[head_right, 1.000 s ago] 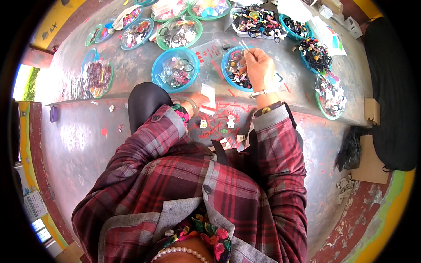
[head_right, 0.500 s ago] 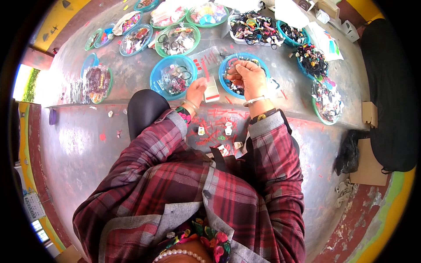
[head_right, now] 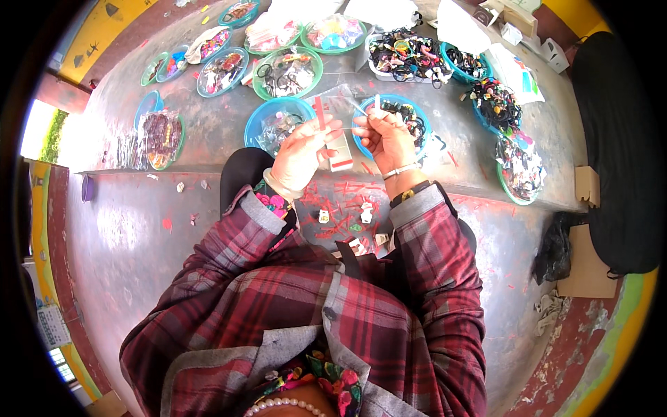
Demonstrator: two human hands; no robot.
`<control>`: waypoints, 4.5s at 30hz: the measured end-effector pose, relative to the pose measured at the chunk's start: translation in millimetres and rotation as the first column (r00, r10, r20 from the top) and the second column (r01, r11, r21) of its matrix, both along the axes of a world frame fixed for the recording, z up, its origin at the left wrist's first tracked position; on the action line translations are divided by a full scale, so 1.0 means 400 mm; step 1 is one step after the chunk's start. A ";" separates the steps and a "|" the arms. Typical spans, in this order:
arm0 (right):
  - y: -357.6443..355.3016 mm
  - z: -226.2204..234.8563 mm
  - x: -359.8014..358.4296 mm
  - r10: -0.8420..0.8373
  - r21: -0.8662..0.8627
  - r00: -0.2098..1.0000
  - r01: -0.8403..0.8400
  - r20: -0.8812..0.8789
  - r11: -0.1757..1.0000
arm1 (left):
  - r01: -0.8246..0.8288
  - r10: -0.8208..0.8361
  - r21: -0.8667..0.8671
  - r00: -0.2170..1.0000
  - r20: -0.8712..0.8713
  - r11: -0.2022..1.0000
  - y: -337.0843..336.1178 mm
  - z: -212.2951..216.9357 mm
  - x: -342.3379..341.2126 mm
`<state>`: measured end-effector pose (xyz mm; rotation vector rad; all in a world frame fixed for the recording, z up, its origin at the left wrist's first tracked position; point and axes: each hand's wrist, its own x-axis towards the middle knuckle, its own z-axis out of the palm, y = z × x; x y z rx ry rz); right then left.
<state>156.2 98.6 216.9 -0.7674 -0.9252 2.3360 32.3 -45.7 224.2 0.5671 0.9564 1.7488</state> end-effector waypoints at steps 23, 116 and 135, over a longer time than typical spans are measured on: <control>-0.084 -0.003 -0.031 -0.423 0.917 0.817 -0.384 0.392 0.108 | -0.069 0.083 -0.118 0.989 0.123 0.991 0.024 -0.048 -0.030; -0.091 0.030 -0.031 -0.555 0.913 0.773 -0.404 0.308 -0.056 | -0.150 0.108 -0.136 0.955 -0.276 0.979 0.036 -0.087 0.026; 0.017 0.021 0.001 0.043 0.660 0.915 -0.322 0.402 0.679 | 0.015 -0.054 -0.158 0.967 -0.250 0.987 0.028 -0.053 -0.027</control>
